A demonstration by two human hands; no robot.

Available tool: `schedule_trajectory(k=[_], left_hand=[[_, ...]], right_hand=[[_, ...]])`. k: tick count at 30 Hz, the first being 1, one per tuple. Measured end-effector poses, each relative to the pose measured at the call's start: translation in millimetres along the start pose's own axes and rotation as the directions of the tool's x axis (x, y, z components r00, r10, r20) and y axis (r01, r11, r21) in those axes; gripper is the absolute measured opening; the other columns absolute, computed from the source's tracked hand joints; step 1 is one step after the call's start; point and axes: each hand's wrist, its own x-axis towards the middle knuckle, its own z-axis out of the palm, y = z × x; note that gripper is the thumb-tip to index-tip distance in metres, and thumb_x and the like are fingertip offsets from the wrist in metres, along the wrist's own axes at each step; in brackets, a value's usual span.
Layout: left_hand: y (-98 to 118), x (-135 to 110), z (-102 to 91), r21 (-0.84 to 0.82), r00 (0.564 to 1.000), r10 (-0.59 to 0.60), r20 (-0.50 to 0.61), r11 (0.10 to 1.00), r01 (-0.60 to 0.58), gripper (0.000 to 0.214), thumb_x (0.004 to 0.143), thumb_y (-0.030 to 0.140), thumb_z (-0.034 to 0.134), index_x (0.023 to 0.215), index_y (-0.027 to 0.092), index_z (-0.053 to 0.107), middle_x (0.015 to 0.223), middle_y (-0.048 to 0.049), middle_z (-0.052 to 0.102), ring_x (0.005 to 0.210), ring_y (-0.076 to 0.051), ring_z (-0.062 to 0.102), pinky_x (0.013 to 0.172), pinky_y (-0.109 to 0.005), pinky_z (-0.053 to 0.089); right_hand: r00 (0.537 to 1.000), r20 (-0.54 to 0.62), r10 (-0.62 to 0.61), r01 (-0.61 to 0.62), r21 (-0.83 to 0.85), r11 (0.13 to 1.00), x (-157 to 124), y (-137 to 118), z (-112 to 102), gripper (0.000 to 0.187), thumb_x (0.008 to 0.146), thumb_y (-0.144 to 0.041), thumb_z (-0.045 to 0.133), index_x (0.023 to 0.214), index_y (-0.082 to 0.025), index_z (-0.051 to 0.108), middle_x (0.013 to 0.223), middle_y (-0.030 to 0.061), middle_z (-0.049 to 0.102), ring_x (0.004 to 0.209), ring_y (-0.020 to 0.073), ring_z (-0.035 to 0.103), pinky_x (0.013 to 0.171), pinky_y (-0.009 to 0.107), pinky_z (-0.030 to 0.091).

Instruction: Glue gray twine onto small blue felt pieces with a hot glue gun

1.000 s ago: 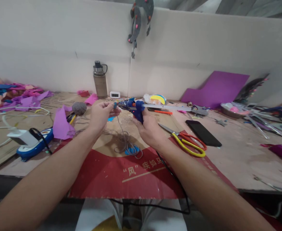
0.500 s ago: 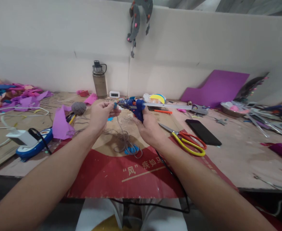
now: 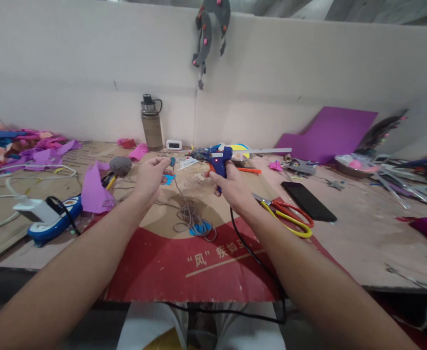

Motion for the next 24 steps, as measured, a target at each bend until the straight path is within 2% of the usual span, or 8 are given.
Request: schedule_trajectory(k=[4,8,11,14,16,18,21,24], left_hand=[[-3.0,1.4,-0.5,0.006,0.998,0.056,-0.003,0.998,-0.056,0.015,0.066,0.026,0.070,0.066,0.016,0.058,0.053,0.0064,0.045,0.042,-0.004,0.036,0.038,-0.016,0.024],[-5.0,-0.4,3.9,-0.014,0.992,0.115,0.060,0.993,-0.114,0.015,0.066,0.026,0.071,0.066,0.016,0.059,0.055,0.0059,0.047,0.044,-0.005,0.039,0.041,-0.018,0.030],[-4.0,-3.4,5.7,0.037,0.983,0.167,0.082,0.985,-0.170,0.012,0.069,0.026,0.069,0.071,0.017,0.061,0.055,0.0052,0.050,0.045,-0.007,0.043,0.042,-0.019,0.033],[1.0,-10.0,6.7,0.215,0.959,0.268,0.089,0.935,-0.282,0.009,0.072,0.025,0.067,0.073,0.017,0.064,0.057,0.0041,0.053,0.048,-0.007,0.044,0.046,-0.020,0.033],[5.9,-16.8,8.5,0.342,0.926,0.356,0.123,0.861,-0.377,0.008,0.073,0.025,0.067,0.073,0.017,0.066,0.061,0.0025,0.058,0.054,-0.008,0.047,0.050,-0.020,0.035],[10.6,-24.3,11.4,0.391,0.900,0.399,0.174,0.811,-0.435,0.008,0.075,0.025,0.066,0.073,0.017,0.067,0.064,0.0017,0.060,0.056,-0.009,0.049,0.053,-0.020,0.036],[14.7,-32.4,16.0,0.393,0.891,0.404,0.209,0.800,-0.454,0.007,0.076,0.024,0.065,0.076,0.018,0.067,0.066,0.0013,0.061,0.058,-0.009,0.050,0.055,-0.021,0.038],[14.0,-33.4,18.6,0.368,0.918,0.350,0.187,0.842,-0.395,0.006,0.075,0.024,0.066,0.075,0.018,0.065,0.062,0.0021,0.059,0.053,-0.009,0.048,0.051,-0.021,0.037]], right_hand=[[0.933,0.051,0.357,-0.361,0.108,0.926,14.7,16.5,-3.1,0.011,0.073,-0.019,0.058,0.077,-0.022,0.048,0.062,-0.0009,0.058,0.045,0.0115,0.047,0.041,0.026,0.040],[0.880,0.076,0.469,-0.460,-0.113,0.881,25.9,32.3,-8.4,0.017,0.073,-0.019,0.061,0.063,-0.024,0.047,0.050,-0.0008,0.051,0.045,0.0164,0.051,0.046,0.030,0.042],[0.935,-0.041,0.352,-0.342,-0.363,0.867,29.2,37.6,-15.5,0.025,0.072,-0.024,0.066,0.057,-0.024,0.045,0.054,0.0042,0.054,0.061,0.0248,0.061,0.060,0.038,0.047],[0.983,-0.181,-0.020,-0.077,-0.515,0.854,26.8,31.2,-15.0,0.018,0.071,-0.023,0.066,0.065,-0.022,0.049,0.079,0.0126,0.062,0.093,0.0305,0.061,0.086,0.049,0.046],[0.979,-0.155,-0.132,0.061,-0.396,0.916,22.0,20.7,-5.4,0.008,0.076,-0.023,0.059,0.081,-0.019,0.053,0.096,0.0138,0.063,0.101,0.0273,0.059,0.094,0.050,0.044],[0.996,-0.036,-0.083,0.081,-0.064,0.995,15.5,8.5,10.4,0.017,0.079,-0.023,0.055,0.096,-0.019,0.051,0.104,0.0108,0.063,0.100,0.0210,0.061,0.094,0.043,0.047],[0.986,0.166,0.034,-0.098,0.397,0.912,5.8,-5.1,33.7,0.038,0.077,-0.021,0.058,0.111,-0.021,0.041,0.106,0.0067,0.063,0.098,0.0154,0.064,0.092,0.036,0.050],[0.959,0.260,0.113,-0.231,0.490,0.840,0.9,-8.7,42.6,0.042,0.077,-0.024,0.060,0.112,-0.023,0.037,0.084,-0.0033,0.060,0.072,0.0123,0.063,0.074,0.031,0.054]])
